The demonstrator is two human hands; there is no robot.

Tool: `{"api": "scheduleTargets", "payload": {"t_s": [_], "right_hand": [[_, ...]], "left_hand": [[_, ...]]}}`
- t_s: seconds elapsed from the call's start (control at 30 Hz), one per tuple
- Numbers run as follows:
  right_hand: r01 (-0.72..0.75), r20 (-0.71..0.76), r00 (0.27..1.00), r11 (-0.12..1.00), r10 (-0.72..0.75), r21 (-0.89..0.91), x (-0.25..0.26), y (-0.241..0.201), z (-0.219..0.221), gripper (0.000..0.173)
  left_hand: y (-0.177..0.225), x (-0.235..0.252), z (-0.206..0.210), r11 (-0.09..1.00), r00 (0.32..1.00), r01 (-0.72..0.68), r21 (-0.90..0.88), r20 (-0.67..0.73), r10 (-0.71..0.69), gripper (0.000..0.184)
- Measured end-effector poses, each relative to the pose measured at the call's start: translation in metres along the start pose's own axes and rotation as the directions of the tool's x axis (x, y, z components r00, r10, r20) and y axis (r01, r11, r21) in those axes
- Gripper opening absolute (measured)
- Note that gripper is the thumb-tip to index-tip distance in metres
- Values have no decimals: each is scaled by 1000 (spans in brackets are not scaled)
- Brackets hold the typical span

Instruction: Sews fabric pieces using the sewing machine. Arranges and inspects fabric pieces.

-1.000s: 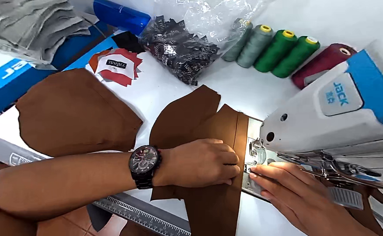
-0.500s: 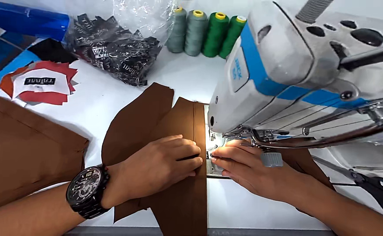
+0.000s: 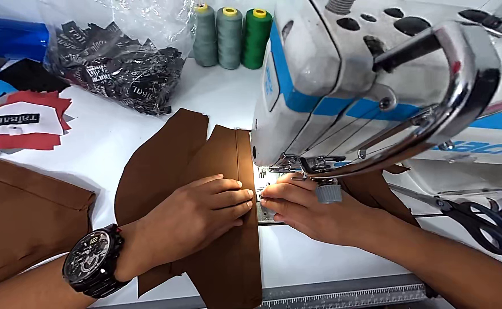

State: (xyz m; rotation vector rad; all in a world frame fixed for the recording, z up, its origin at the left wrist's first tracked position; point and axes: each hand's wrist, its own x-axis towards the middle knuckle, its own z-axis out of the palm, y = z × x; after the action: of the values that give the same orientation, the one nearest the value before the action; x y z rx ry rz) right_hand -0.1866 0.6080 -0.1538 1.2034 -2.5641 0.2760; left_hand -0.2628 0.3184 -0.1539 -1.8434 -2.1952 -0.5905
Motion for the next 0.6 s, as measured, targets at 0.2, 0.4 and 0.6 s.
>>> {"api": "scheduleTargets", "payload": {"t_s": [0.2, 0.4, 0.6], "right_hand": [[13, -12, 1000, 1000, -13, 13, 1, 0, 1, 30], [-1, 1, 1000, 1000, 0, 25, 2, 0, 3, 31], [-12, 4, 1000, 1000, 12, 17, 2, 0, 1, 32]], "left_hand": [[1, 2, -1, 1000, 1000, 2, 15, 5, -2, 32], [1, 3, -1, 1000, 1000, -17, 24, 9, 17, 32], [0, 2, 0, 999, 999, -11, 38, 38, 10, 33]]}}
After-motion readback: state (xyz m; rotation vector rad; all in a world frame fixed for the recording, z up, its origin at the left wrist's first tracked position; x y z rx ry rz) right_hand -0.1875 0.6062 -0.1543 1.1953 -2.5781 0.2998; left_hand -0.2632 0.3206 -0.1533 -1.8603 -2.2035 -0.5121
